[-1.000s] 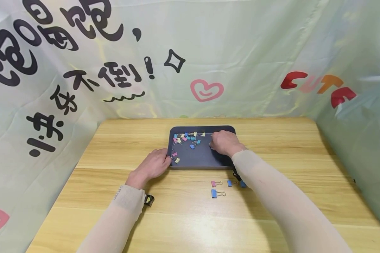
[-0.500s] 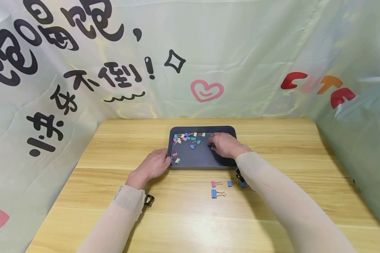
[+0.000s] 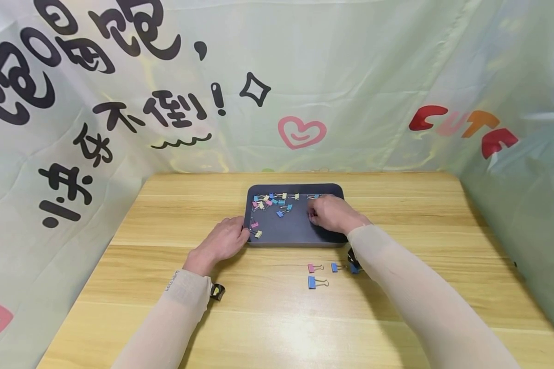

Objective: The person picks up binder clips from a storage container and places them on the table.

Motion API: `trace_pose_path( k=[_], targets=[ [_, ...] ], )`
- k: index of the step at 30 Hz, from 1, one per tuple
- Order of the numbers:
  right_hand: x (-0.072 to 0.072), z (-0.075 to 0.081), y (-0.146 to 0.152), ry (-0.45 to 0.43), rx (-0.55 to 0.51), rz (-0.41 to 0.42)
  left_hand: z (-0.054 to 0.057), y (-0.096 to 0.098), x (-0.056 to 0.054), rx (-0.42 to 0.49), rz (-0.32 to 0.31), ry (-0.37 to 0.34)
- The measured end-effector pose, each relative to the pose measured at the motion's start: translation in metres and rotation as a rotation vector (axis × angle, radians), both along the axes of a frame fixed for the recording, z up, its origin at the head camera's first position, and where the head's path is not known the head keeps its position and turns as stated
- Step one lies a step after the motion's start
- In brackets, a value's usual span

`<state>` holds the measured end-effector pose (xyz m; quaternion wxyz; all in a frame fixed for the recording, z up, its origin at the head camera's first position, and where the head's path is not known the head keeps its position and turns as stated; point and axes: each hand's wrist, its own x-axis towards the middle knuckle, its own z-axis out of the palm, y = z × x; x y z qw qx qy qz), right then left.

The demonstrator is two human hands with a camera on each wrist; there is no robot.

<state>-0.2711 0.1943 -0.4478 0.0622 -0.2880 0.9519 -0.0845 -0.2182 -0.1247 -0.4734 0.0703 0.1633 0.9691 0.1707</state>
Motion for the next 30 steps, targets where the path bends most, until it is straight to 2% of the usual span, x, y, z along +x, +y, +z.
trace_pose_path(
  k=[7,12,18,22,30],
  targets=[
    [0.01,0.001,0.001,0.067,-0.071,-0.023,-0.002,-0.001,0.0,0.002,0.006,-0.001],
    [0.025,0.007,0.002,0.128,-0.132,-0.036,-0.002,-0.001,0.0,0.006,0.007,-0.002],
    [0.051,0.011,0.006,0.214,-0.215,-0.024,-0.001,-0.001,0.0,0.013,0.003,-0.003],
    [0.07,0.011,0.011,0.252,-0.227,-0.042,-0.001,-0.001,0.0,0.011,-0.001,-0.002],
    [0.107,0.006,0.023,0.291,-0.277,-0.045,0.0,0.0,0.0,0.007,0.003,-0.018]
  ],
)
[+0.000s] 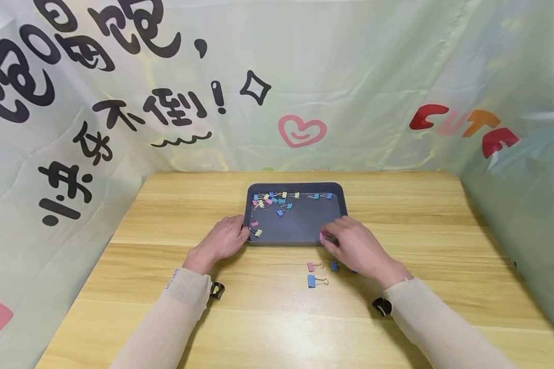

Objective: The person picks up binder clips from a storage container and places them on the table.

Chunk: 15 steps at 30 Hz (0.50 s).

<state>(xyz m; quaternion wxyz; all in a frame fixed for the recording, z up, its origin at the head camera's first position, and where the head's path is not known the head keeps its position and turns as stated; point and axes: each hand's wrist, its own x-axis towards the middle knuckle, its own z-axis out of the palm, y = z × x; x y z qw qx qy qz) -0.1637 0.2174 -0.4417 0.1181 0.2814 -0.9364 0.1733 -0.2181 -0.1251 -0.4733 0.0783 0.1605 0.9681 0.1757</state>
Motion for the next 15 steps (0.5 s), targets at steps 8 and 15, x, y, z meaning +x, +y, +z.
trace_pose_path(
  k=[8,15],
  targets=[
    [0.03,-0.014,0.003,-0.002,0.045,0.041,0.001,0.0,-0.001,0.0,0.005,-0.009],
    [0.045,-0.022,0.009,0.046,0.082,0.07,0.001,0.0,0.0,0.006,0.003,-0.005]
  ],
)
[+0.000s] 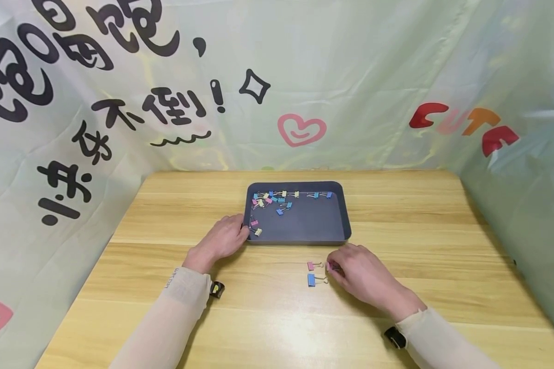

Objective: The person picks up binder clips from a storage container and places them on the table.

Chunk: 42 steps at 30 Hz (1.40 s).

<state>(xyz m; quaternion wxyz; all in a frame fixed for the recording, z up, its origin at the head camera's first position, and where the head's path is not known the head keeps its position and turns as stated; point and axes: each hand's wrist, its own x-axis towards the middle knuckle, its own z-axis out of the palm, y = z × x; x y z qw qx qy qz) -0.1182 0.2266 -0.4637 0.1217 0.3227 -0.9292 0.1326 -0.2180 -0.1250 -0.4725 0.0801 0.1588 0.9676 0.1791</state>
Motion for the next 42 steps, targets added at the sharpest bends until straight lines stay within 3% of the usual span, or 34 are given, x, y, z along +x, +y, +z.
trace_pose_path(
  k=[13,30,42],
  targets=[
    [0.01,-0.004,0.004,0.083,0.031,0.073,-0.001,-0.001,0.0,0.0,-0.001,0.002],
    [0.015,-0.004,0.006,-0.009,0.109,0.048,-0.001,0.0,0.0,-0.007,0.009,0.003],
    [0.014,-0.005,0.007,-0.014,0.112,0.053,-0.002,0.0,0.0,-0.006,0.003,0.012]
  ],
)
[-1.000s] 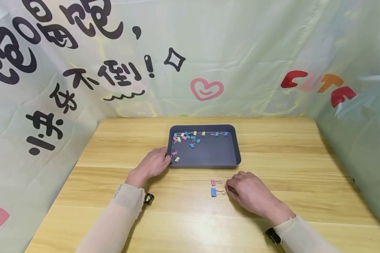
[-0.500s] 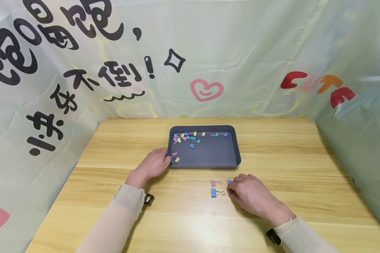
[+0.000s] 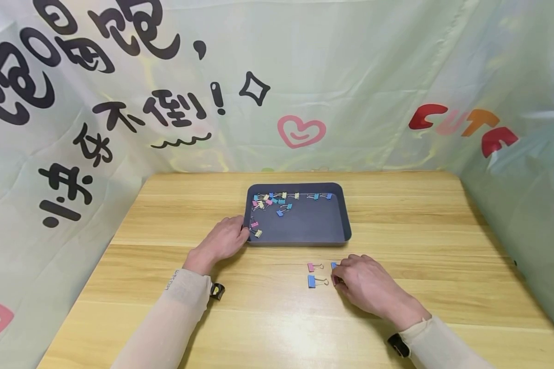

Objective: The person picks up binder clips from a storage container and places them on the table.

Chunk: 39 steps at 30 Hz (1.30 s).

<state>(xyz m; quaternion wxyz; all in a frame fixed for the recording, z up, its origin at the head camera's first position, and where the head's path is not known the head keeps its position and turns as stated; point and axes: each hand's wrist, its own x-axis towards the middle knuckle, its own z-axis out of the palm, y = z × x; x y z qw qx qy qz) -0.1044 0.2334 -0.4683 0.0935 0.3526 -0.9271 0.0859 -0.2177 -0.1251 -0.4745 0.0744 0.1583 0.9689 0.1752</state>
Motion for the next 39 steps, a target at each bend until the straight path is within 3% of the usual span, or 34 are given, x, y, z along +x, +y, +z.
trace_pose_path(
  k=[7,12,18,27,32,39],
  targets=[
    [0.0,0.008,-0.002,0.041,-0.009,-0.008,0.0,0.0,0.0,-0.002,-0.006,0.003],
    [-0.013,0.024,-0.001,0.088,-0.059,-0.049,0.0,0.0,0.0,0.0,-0.006,0.0],
    [-0.051,0.042,0.002,0.097,-0.08,-0.115,-0.001,-0.001,0.0,-0.002,-0.012,-0.004],
    [-0.119,0.061,-0.003,-0.018,-0.049,-0.223,0.0,0.0,0.0,0.001,-0.012,-0.008],
    [-0.146,0.06,-0.011,-0.11,-0.016,-0.24,0.0,0.0,0.0,-0.003,-0.01,-0.01],
    [-0.169,0.048,-0.021,-0.166,0.04,-0.248,0.001,0.0,0.0,0.001,-0.01,-0.016]
  ],
)
